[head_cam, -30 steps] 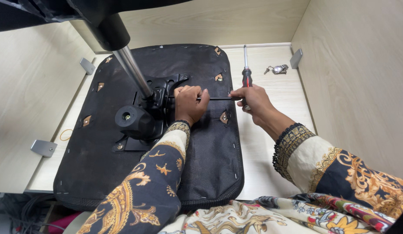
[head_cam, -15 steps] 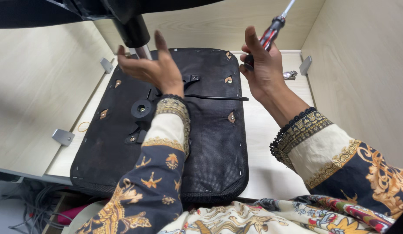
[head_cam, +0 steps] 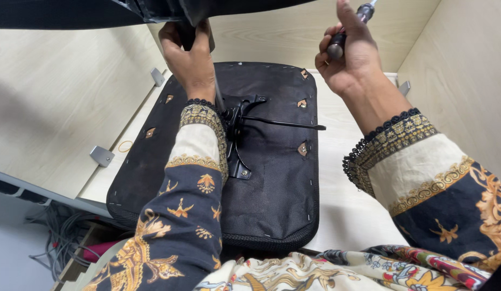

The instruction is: The person uses a screwdriver to remove screws from the underside of an office chair base. They loosen and remove multiple screws from the metal frame attached to the chair seat, placing them aside on the floor.

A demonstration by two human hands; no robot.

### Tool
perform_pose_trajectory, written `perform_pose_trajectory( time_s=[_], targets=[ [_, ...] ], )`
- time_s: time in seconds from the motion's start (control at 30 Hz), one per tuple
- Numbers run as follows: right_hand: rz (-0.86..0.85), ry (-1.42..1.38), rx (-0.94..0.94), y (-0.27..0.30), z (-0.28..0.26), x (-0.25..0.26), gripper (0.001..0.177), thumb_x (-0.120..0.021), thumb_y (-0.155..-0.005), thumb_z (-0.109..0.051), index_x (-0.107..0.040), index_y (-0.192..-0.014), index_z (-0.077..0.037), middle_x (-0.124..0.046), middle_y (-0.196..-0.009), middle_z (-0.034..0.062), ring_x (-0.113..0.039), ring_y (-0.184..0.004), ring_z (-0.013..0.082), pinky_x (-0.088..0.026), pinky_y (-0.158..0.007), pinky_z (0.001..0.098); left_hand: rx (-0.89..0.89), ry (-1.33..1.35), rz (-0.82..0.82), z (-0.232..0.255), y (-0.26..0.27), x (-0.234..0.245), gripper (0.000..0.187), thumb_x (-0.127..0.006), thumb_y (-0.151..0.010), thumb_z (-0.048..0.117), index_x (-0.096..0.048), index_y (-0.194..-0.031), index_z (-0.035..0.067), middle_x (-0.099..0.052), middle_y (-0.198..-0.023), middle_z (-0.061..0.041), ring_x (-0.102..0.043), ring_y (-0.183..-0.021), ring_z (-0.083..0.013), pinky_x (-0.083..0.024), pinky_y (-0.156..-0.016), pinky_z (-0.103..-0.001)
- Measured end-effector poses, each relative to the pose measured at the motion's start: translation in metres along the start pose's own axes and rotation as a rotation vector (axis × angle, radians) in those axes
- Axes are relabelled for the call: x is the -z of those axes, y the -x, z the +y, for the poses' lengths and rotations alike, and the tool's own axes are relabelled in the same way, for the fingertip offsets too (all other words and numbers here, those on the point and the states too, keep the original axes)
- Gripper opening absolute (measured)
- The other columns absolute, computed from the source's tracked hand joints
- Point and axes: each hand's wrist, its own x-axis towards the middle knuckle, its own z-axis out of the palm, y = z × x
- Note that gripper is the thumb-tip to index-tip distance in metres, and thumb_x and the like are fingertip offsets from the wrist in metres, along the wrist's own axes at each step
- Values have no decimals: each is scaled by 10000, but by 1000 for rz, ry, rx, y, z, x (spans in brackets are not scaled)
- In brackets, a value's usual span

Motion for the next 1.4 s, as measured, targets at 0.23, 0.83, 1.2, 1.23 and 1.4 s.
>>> perform_pose_trajectory(
  time_s=[0.23, 0.83, 1.2, 1.23, 1.4],
  targets=[
    [-51, 193, -122, 4, 24, -15, 326, -838, -864, -301, -541, -837, -169, -605, -698, -52, -609, -575, 55, -459, -513, 226, -46, -131, 74, -4, 2, -6, 580, -867, -823, 326, -591, -1212, -4, -639, -1129, -114, -638, -1080, -221, -504, -1029, -361],
    [-291, 404, -410, -3, 98, -61, 186, -732, -947, -250, -656, -919, -82, -679, -814, 0, -586, -625, 38, -513, -594, 205, 200, 100, -273, -13, 29, 23, 551, -742, -940, 358, -567, -1321, -1, -705, -1087, -73, -658, -1002, -188, -525, -914, -330],
    [-301, 570, -464, 4, 119, -83, 309, -596, -992, -397, -654, -907, -107, -651, -802, -26, -499, -585, 42, -442, -543, 227, 257, -136, -156, 13, 32, 20, 645, -784, -838, 405, -511, -1274, 16, -728, -1046, -120, -744, -939, -197, -618, -836, -323],
    [-306, 575, -469, 4, 119, -84, 308, -592, -990, -391, -661, -907, -102, -648, -798, -34, -495, -586, 44, -449, -551, 233, 245, -136, -138, 14, 33, 18, 648, -792, -843, 404, -513, -1274, 8, -726, -1065, -129, -743, -954, -208, -616, -855, -328],
    [-357, 620, -442, 5, 119, -89, 250, -632, -973, -337, -642, -870, -109, -576, -763, -53, -512, -604, 52, -449, -570, 248, 194, -189, -47, 18, 37, 14, 622, -819, -808, 403, -569, -1196, -14, -709, -1095, -139, -738, -984, -225, -593, -889, -333]
  ],
)
